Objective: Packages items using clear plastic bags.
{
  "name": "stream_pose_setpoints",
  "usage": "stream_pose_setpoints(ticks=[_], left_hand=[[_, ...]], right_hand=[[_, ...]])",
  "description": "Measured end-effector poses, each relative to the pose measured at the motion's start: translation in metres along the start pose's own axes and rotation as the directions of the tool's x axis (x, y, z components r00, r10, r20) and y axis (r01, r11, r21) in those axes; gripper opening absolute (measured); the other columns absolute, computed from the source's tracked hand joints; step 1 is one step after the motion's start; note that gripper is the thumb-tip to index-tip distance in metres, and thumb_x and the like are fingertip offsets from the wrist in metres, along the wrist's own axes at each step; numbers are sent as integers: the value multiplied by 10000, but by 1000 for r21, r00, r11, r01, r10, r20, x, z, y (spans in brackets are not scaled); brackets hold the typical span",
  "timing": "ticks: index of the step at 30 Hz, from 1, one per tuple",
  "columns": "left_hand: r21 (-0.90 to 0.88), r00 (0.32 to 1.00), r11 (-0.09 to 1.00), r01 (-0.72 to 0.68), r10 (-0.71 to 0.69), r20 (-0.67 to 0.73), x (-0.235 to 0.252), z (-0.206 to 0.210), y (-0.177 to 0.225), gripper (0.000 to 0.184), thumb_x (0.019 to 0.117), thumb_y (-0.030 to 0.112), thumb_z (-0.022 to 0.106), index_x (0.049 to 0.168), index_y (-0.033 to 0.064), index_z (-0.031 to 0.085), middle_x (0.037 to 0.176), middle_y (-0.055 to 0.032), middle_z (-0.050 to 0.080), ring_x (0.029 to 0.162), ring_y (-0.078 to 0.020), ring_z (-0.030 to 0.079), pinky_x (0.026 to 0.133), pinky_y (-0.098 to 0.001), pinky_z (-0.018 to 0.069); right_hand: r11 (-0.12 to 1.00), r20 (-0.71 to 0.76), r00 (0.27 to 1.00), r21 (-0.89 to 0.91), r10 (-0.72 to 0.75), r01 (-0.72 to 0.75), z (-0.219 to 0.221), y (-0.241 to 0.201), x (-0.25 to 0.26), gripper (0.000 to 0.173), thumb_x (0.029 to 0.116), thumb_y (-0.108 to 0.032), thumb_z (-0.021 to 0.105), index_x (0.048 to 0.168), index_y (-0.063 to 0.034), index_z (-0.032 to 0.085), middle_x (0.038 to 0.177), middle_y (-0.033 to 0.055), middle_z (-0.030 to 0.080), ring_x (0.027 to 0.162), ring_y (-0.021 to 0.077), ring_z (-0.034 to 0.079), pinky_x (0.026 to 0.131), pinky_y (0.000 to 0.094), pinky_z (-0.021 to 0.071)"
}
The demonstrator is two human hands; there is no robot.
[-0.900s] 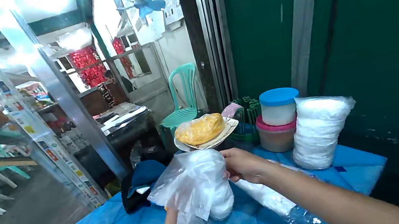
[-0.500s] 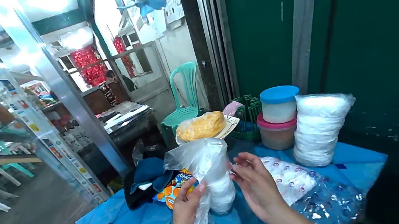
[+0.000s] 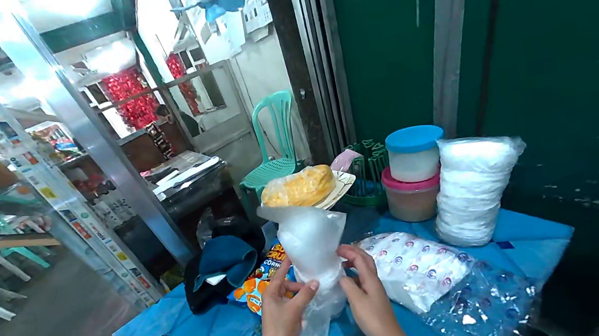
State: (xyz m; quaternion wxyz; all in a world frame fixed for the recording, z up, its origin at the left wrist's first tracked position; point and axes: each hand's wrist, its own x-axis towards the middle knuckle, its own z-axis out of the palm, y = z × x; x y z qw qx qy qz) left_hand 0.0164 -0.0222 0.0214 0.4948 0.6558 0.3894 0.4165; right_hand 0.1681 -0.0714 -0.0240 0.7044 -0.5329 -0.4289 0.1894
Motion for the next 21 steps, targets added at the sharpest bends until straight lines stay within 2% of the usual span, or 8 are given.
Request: stream_pose_setpoints(ticks=[2,4,6,7,10,13,17,21], left_hand=[[64,1000,998,-3,2,26,2,-7,-9,737,827,228,840,1470,48,527,922,-54,714,740,-103,658,600,-251,523],[136,998,990,-45,38,55,6,-17,-4,693,789,277,862,1396,69,601,1181,-69,696,1025,-146,682,856,-329,585],[130,988,980,-153,153,8,13,-21,13,706,780,295,860,1411,127,593,1420,-79,585,1256,-183,592,1024,-408,531],[98,972,969,-228,232,-33,17,-19,24,742,793,299,850,1458,166,548,1475,-56,546,1308,-180,555,1055,-424,509],[1,946,949,-316,315,-76,24,-6,48,794,844,260,815,1545,290,445,1489,27,533,1255,-158,587,982,-414,554],[-26,950,951,-308,306,-59,30,6,31,679,834,263,835,1437,134,550,1296,-51,670,1137,-172,669,964,-394,588],[-6,951,952,-305,305,-47,22,12,-10,762,785,354,851,1399,10,557,1332,-105,646,1233,-156,618,1065,-347,517],[-13,964,964,-265,265,-6,12,11,-16,772,788,327,857,1404,-10,536,1345,-128,636,1238,-165,619,1051,-336,530]], right_hand=[[994,61,994,-51,-90,93,-14,18,3,417,898,-94,531,1295,-54,652,1455,144,523,1283,236,543,935,388,528],[994,128,986,-10,-111,113,-27,19,16,392,944,-171,506,1287,-64,661,1425,128,551,1302,236,532,990,407,512],[990,176,975,59,-133,125,-31,3,32,479,1009,-344,483,1416,-100,555,1452,106,532,1328,223,516,1046,432,488],[987,198,969,95,-146,130,-29,-8,39,542,1023,-414,481,1485,-131,483,1486,85,511,1351,212,502,1075,448,471],[983,283,948,150,-145,105,-15,-32,52,615,1021,-483,511,1568,-231,388,1524,58,471,1351,192,508,1085,463,478],[986,337,932,138,-132,89,-5,-19,48,700,1008,-562,517,1559,-150,387,1499,98,489,1326,174,535,1102,412,482],[987,339,931,126,-137,99,-12,19,33,831,978,-593,554,1559,-31,359,1512,175,462,1375,191,492,1137,361,449],[979,356,919,172,-169,113,-16,31,29,808,963,-552,617,1555,-58,378,1519,158,461,1373,190,497,1129,362,460]])
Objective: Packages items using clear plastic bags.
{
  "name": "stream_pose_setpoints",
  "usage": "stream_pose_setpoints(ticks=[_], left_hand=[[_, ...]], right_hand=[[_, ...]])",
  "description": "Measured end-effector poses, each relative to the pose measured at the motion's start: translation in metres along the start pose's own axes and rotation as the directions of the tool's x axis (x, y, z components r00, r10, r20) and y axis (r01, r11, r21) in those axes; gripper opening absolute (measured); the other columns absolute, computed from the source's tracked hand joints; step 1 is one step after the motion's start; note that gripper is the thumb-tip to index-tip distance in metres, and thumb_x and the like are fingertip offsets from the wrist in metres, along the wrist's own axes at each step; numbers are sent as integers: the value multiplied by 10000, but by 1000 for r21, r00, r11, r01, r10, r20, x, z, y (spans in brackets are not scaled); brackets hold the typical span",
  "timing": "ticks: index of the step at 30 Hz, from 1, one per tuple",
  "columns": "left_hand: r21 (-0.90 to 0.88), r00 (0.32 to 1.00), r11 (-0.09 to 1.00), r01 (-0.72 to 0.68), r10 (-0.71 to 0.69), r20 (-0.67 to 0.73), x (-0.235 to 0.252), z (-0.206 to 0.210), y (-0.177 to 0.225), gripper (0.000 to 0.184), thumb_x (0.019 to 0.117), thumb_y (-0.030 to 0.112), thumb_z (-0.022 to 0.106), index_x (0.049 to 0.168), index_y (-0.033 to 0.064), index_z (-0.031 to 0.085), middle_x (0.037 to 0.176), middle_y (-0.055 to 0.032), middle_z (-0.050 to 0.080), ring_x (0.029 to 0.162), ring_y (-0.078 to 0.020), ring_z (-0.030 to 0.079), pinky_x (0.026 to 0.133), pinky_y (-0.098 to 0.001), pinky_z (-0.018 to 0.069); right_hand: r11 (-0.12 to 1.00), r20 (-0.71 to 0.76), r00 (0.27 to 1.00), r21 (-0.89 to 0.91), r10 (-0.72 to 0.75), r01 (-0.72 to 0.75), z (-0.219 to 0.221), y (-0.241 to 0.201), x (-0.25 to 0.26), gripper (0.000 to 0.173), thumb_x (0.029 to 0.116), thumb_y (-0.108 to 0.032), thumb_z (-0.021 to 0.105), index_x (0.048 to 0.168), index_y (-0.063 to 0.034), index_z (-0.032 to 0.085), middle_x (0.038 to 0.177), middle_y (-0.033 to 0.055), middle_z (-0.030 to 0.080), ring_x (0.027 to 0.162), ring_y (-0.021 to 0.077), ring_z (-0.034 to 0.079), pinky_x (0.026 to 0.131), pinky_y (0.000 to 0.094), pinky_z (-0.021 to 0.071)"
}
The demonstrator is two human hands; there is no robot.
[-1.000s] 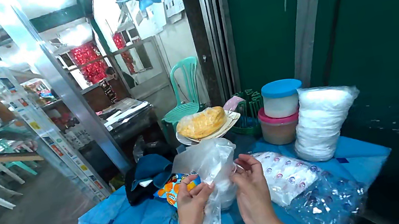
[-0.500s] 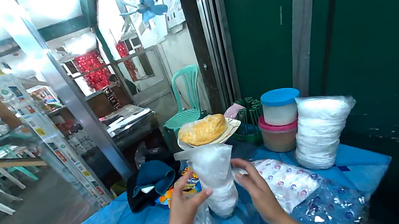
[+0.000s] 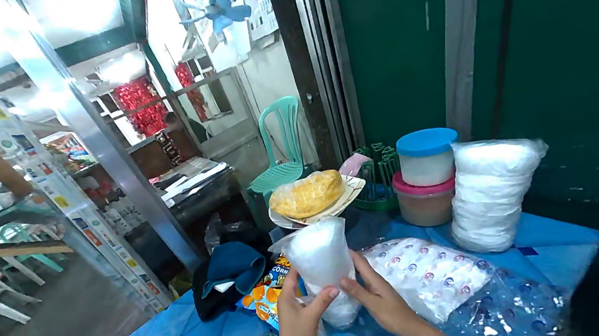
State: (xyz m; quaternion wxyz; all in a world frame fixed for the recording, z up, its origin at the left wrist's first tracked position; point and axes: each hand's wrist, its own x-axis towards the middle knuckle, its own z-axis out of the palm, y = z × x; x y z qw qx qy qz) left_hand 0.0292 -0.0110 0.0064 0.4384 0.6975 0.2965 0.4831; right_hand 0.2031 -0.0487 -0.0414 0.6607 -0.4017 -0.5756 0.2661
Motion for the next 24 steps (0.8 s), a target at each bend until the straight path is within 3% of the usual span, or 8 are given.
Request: stream_pose_setpoints(ticks=[6,8,10,13,15,18,21,24], left_hand=[[53,999,997,51,-51,-11,6,-6,20,733,843,397,790,1458,99,525,1410,-80,598,1258,-147,598,1053,-356,523],[35,988,999,25,-19,-155,-1,-2,29,800,876,368,759,1546,130,391,1432,-110,545,1246,-193,579,991,-397,535],[-31,969,999,-43,34,-245,-9,-5,50,799,892,235,701,1576,146,297,1392,-114,528,1131,-195,614,854,-347,575],[-75,971,975,-210,199,-132,-21,-17,84,843,858,144,689,1581,156,257,1336,-89,554,1073,-190,643,839,-337,597],[-114,958,952,-284,288,16,-27,-23,103,876,870,117,732,1587,215,238,1293,-70,582,1028,-189,669,842,-349,615],[-178,895,923,-342,378,236,-29,-29,119,921,876,51,746,1599,230,203,1231,-85,622,916,-182,689,808,-338,619],[-147,892,928,-343,370,258,-34,-31,124,796,910,99,747,1570,126,303,1157,-97,693,975,-188,702,865,-342,612],[-164,931,935,-314,338,139,-38,-31,126,513,935,92,719,1411,59,529,982,-96,749,832,-161,734,779,-305,628]], right_hand=[[997,58,996,-16,72,-71,-9,0,2,812,955,-540,621,1570,-78,361,1523,148,467,1363,198,510,1123,374,464],[996,14,997,-52,79,-78,-14,-9,0,798,927,-544,650,1553,-115,403,1548,127,442,1376,206,491,1103,395,471],[995,-104,993,-96,-47,37,-17,-24,-3,745,927,-513,660,1520,-116,447,1552,111,447,1390,231,473,1090,437,471],[957,-258,922,-107,-288,269,-13,-65,-6,596,992,-555,548,1437,-162,504,1444,36,545,1304,196,535,1023,393,497],[940,-163,927,-87,-339,329,-4,-99,-5,554,1016,-594,469,1441,-242,509,1420,-17,561,1270,169,555,1014,380,498],[949,68,954,-105,-292,298,6,-135,-2,566,1031,-526,499,1511,-229,459,1481,5,528,1316,188,534,1064,414,484],[946,71,949,-87,-306,311,11,-150,0,265,998,-339,649,1179,-157,709,1129,-4,710,1055,137,678,926,334,590],[931,8,940,-132,-341,339,9,-151,0,201,998,-341,651,972,-166,744,927,-36,706,896,85,677,816,270,585]])
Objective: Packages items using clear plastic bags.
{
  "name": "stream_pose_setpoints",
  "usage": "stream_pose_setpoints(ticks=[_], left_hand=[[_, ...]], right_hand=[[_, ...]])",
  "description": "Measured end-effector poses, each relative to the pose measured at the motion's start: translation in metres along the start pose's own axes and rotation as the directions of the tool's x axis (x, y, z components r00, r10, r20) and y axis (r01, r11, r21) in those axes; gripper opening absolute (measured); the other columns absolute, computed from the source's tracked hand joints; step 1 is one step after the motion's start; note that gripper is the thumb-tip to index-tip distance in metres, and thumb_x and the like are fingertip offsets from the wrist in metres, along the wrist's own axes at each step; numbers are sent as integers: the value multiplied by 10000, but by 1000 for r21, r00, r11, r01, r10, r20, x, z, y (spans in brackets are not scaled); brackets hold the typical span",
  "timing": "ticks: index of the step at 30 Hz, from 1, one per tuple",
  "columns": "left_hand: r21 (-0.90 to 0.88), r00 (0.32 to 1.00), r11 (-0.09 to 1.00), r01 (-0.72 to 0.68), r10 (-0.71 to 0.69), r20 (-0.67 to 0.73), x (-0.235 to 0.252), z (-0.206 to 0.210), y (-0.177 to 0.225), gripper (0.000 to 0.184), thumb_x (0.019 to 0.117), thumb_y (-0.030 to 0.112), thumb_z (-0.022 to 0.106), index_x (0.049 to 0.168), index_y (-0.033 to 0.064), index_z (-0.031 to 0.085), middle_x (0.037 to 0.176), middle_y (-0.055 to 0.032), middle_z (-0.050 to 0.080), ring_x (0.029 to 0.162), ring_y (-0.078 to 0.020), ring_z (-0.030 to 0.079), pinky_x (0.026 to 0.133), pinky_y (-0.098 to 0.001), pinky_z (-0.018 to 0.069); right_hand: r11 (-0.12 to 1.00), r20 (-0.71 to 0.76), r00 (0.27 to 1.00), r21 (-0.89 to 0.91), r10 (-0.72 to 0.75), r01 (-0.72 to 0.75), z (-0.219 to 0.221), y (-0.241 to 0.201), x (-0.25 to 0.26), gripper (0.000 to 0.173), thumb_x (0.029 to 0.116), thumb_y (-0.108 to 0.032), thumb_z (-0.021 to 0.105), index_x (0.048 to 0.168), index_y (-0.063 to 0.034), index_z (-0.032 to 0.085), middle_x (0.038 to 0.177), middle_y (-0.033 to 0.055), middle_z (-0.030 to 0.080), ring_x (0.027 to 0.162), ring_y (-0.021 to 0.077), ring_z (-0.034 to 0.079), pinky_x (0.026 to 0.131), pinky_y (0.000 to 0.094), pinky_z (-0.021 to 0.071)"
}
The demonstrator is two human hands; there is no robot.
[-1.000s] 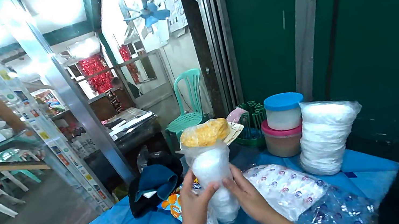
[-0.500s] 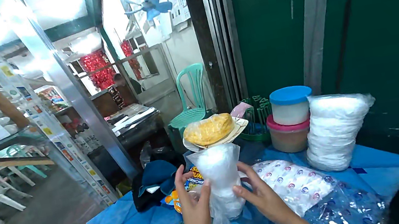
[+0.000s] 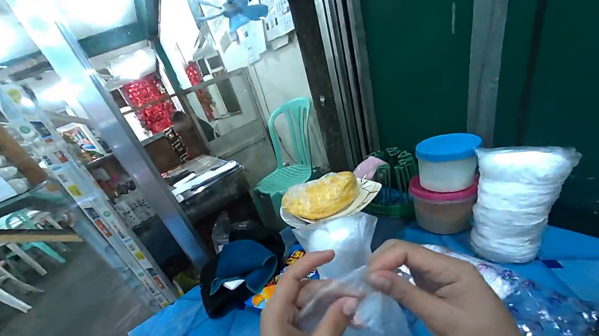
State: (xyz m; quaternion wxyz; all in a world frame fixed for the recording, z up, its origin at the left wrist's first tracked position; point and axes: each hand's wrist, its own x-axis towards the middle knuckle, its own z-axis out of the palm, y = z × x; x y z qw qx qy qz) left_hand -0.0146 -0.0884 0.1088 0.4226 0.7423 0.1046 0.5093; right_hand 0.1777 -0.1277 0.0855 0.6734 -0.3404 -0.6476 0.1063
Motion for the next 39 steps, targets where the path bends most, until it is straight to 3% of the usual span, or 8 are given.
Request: stream_pose_setpoints(ticks=[6,9,12,16,22,26,32,39], left_hand=[[-74,996,993,88,-85,40,-1,1,1,308,914,178,755,1179,27,714,999,-43,738,854,-75,694,779,-245,595],[-96,995,995,29,-20,101,-2,-2,-9,231,954,286,710,888,67,744,838,40,684,791,4,627,721,-180,532],[-298,980,954,24,37,198,1,-12,-21,417,984,469,622,744,135,692,917,59,635,861,3,593,725,-157,495],[-622,979,775,113,19,202,9,-25,-20,425,983,541,564,895,170,754,1044,15,714,1087,-112,644,1009,-305,484],[-338,874,820,463,-485,21,68,-15,-32,239,1029,341,566,1151,167,677,885,-14,693,705,-77,666,635,-257,578],[-368,758,712,598,-652,-31,74,-6,-60,257,1035,333,518,1089,137,677,842,-32,686,692,-109,670,608,-286,572],[-460,767,671,582,-641,34,56,-11,-84,300,1024,398,533,1177,177,667,942,-17,704,792,-109,685,693,-308,584],[-625,597,490,607,-801,-49,37,0,-109,385,1105,369,360,1087,105,639,832,-73,699,736,-167,699,672,-335,599]], right_hand=[[999,-53,999,-42,-11,9,3,1,-4,312,1045,-405,550,949,-179,742,933,-46,698,891,66,665,804,241,567],[904,103,994,418,47,-86,0,-1,-5,288,1053,-348,543,1017,-127,724,1028,9,699,983,108,667,883,278,565],[647,358,934,712,2,-274,-9,-1,-7,229,1051,-344,530,1020,-161,664,828,-32,683,760,57,679,734,244,578],[770,440,897,558,41,-309,-36,7,13,235,1003,-397,611,1037,-204,741,880,-59,713,789,20,671,744,201,566],[745,217,768,194,602,-639,-42,16,96,141,1014,-103,595,1074,-40,706,877,71,722,703,112,681,628,265,587],[649,258,623,-21,739,-761,-39,37,110,141,1044,-114,547,1074,-17,645,831,88,681,638,121,634,560,251,524],[484,319,484,83,815,-871,-35,61,94,264,1091,-215,439,1094,-36,634,770,54,676,566,80,596,488,211,467],[481,290,480,73,828,-874,-31,82,48,192,1083,-187,446,1129,-72,592,783,18,628,597,66,571,519,220,463]])
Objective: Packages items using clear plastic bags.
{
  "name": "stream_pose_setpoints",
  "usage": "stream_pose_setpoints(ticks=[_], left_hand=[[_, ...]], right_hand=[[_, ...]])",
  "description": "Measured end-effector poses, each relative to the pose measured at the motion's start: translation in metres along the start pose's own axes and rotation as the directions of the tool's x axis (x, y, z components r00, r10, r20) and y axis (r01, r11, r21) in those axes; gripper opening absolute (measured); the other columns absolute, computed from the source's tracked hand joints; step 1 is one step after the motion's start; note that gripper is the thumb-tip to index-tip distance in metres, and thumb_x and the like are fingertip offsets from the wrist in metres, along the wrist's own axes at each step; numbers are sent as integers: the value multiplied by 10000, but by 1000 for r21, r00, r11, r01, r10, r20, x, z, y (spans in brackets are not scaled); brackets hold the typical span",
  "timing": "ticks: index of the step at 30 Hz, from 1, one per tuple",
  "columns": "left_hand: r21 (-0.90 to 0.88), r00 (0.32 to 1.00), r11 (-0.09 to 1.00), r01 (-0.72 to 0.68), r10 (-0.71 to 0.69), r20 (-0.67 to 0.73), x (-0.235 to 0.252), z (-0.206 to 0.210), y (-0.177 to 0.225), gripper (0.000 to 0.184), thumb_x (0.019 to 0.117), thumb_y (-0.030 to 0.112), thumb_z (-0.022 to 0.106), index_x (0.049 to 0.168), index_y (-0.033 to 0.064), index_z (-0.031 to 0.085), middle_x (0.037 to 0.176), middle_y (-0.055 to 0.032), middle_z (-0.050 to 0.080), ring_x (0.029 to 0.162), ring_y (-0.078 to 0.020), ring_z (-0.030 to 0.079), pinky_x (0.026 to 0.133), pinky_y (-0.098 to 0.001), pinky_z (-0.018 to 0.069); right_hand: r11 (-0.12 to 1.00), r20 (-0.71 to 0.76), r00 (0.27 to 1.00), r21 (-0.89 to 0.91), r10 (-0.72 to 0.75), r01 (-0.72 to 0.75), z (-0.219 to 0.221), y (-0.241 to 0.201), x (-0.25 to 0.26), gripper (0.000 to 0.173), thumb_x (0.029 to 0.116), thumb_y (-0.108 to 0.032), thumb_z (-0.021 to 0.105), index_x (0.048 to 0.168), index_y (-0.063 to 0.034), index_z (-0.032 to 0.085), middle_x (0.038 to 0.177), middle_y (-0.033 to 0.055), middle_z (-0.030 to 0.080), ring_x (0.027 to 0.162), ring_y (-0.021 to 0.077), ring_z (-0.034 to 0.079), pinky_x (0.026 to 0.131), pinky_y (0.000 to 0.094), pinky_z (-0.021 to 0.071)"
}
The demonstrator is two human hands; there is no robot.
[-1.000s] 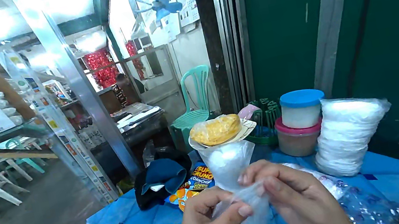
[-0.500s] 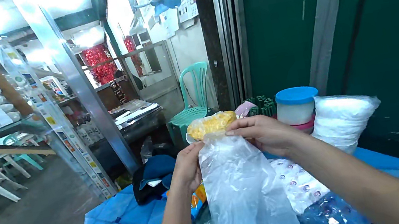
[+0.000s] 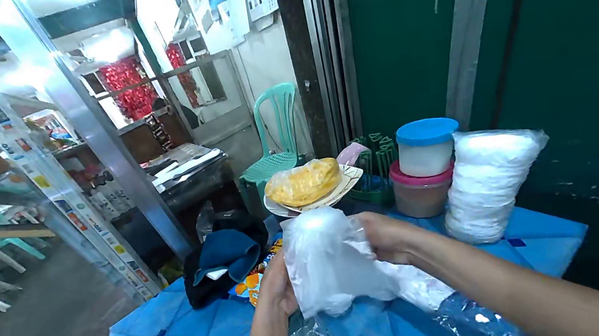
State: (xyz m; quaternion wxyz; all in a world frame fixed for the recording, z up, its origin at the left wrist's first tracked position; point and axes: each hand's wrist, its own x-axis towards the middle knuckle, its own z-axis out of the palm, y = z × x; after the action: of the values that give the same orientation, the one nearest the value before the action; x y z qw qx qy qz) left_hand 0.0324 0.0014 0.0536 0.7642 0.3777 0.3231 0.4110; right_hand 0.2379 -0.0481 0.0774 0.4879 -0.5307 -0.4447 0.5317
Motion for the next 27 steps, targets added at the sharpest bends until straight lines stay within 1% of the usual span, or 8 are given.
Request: stream_pose_setpoints(ticks=[4,9,12,14,17,20,25,27], left_hand=[[-16,999,999,29,-30,-28,24,-21,-22,279,1113,274,376,1061,69,557,733,-67,636,571,-113,623,546,-231,544],[212,971,947,-240,232,60,-3,-23,-20,305,1043,177,568,1316,49,612,995,-118,712,793,-156,685,727,-294,577],[565,885,696,-444,439,155,-16,-12,1,568,894,287,756,1416,167,569,1292,-61,629,1017,-192,660,837,-387,578],[602,855,633,-487,486,180,-20,0,10,653,855,246,822,1442,230,538,1353,-48,595,1050,-211,661,834,-410,593],[626,856,602,-496,461,235,-11,5,9,627,795,192,881,1356,153,605,1193,-67,685,1010,-207,699,848,-398,618],[698,859,527,-484,437,265,-2,-11,-2,625,741,249,911,1285,100,643,1266,-74,626,1094,-191,671,914,-386,613],[700,887,546,-460,318,335,-3,-19,1,841,725,337,901,1436,107,516,1449,-97,526,1288,-221,567,1032,-430,539],[620,864,602,-503,361,351,-1,-3,3,935,727,351,894,1503,138,418,1441,-76,538,1262,-199,586,1030,-415,541]], right_hand=[[1000,-35,999,6,13,-13,-3,16,8,179,1085,-153,468,1151,-51,599,812,57,691,606,88,605,511,212,440],[975,-285,933,-78,-221,207,10,26,-6,144,1028,-113,592,1107,-22,671,834,86,689,631,131,617,545,260,489],[882,-330,821,-252,-465,399,20,30,-16,316,1064,-314,521,1244,-83,641,1177,106,635,1027,225,630,860,461,534],[841,-305,788,-280,-535,463,33,32,-18,503,1061,-450,438,1422,-113,534,1390,131,550,1255,264,562,1020,544,482],[828,-292,780,-297,-553,476,49,45,-7,753,993,-584,519,1572,-138,335,1469,163,505,1313,281,545,1058,557,474],[786,-245,766,-377,-594,489,46,76,4,871,960,-665,509,1596,-110,293,1514,163,472,1403,293,456,1161,583,351],[723,-165,753,-466,-637,510,35,104,8,954,953,-726,454,1590,-39,275,1549,191,426,1441,292,405,1205,557,283],[720,-141,762,-471,-632,510,32,106,6,951,954,-744,422,1582,-42,297,1560,191,411,1457,293,384,1215,557,268]])
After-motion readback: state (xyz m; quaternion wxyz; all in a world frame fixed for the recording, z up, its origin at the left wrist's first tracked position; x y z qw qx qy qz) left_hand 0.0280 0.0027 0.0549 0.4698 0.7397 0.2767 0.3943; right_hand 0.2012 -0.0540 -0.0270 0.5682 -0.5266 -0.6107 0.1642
